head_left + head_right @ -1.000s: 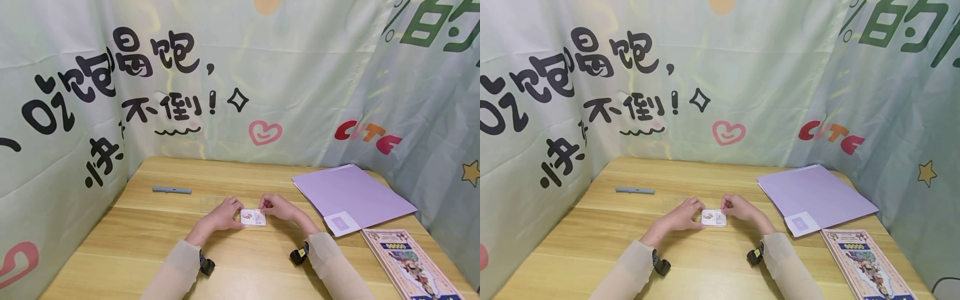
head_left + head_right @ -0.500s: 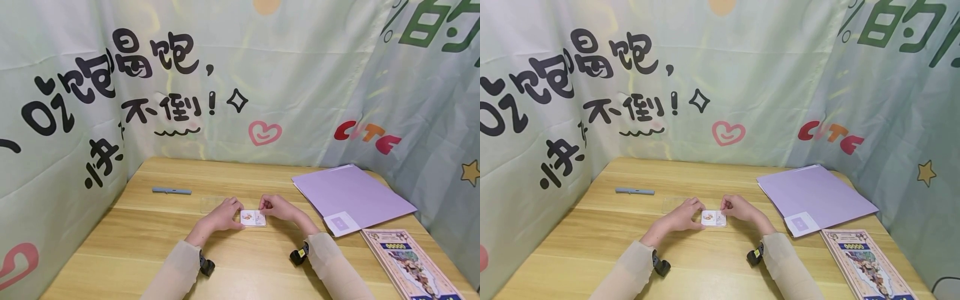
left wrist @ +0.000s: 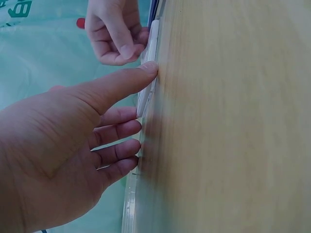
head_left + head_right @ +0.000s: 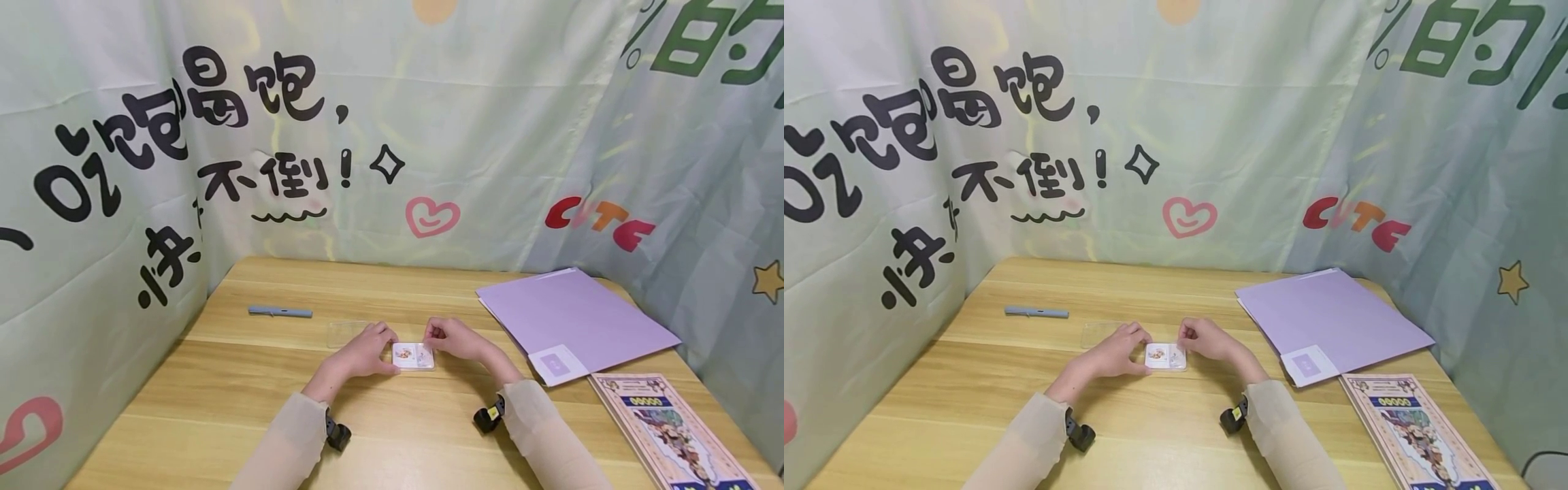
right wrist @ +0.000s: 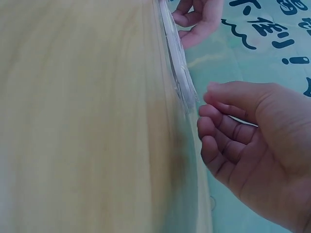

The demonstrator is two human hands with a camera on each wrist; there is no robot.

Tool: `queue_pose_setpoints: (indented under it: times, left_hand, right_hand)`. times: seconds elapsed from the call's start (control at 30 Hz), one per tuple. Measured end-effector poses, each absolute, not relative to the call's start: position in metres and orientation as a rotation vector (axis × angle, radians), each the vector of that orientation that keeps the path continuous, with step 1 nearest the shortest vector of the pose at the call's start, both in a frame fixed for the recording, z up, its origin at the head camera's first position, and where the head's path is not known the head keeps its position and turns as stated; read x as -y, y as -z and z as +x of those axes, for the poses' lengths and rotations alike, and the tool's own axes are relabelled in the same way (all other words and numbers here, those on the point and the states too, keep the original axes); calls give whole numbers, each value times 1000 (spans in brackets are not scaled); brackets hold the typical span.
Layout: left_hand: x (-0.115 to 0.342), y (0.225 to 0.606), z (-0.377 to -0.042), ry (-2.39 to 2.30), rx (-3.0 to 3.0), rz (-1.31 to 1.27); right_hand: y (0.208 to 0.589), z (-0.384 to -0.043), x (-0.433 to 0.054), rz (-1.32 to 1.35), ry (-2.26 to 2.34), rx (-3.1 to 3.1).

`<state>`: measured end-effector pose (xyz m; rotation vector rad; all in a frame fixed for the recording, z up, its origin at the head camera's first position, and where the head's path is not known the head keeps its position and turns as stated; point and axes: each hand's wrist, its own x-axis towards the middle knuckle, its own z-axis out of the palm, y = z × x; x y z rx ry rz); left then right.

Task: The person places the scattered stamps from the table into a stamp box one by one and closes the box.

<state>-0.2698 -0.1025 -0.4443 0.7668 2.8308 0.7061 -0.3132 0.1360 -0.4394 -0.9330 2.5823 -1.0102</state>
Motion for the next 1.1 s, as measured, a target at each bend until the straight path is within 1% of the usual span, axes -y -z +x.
queue_pose_setpoints:
  times: [0.27,0.53,0.87,1.1]
  left_hand:
    - [113,443,-268,-749,-2888,725]
    - [143,442,-274,-782,-3011,588]
    - [188,449,-278,-826,-3013,406]
    - [204,450,-281,-793,-3020,376]
  right_hand:
    - [435,-309,-129,-984,1005,-2649]
    - [429,-306,-112,-1029,906,-2733]
    - [430,-312,-73,-1090,793,-2738]
    - [431,-315,-41,-1144,653,-2730]
